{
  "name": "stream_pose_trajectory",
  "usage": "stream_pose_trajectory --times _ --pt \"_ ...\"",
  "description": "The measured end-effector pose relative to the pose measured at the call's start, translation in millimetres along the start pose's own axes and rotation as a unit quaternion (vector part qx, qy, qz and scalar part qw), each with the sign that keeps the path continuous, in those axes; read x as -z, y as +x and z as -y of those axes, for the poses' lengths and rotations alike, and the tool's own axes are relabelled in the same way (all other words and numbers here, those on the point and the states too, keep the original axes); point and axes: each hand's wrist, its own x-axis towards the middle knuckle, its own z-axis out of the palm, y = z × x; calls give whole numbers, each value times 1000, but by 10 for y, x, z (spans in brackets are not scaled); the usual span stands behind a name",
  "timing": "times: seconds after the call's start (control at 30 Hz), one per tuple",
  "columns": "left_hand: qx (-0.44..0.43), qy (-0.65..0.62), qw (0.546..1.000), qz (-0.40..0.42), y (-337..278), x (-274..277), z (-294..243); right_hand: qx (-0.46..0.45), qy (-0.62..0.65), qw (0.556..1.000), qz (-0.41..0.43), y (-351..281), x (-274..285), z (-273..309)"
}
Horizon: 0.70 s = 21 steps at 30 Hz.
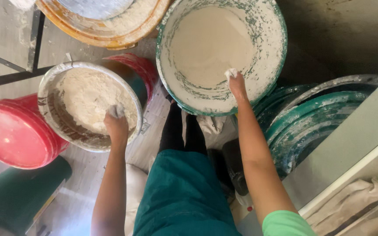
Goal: The person mixes a liquid in a bucket by hand, then scoops flour from a green bucket into a metal bowl and adds it to the liquid. The person continues to mix the flour and liquid together by hand.
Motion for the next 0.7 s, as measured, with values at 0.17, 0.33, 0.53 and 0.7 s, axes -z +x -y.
stream_pose_trajectory --times 0.17,0.33,0.53,0.7 --pt "-85 18 995 -51 -54 25 44 -94 -103 990 -10 129 -71 33" --pt "-23 -45 998 -39 -91 128 247 -82 -161 983 -35 414 -413 26" --pt "-11 -24 997 -73 25 209 511 -173 -272 943 87 1016 -1136 -345" --pt "-63 96 984 -138 161 251 809 -260 -435 852 134 1299 -1301 -978"
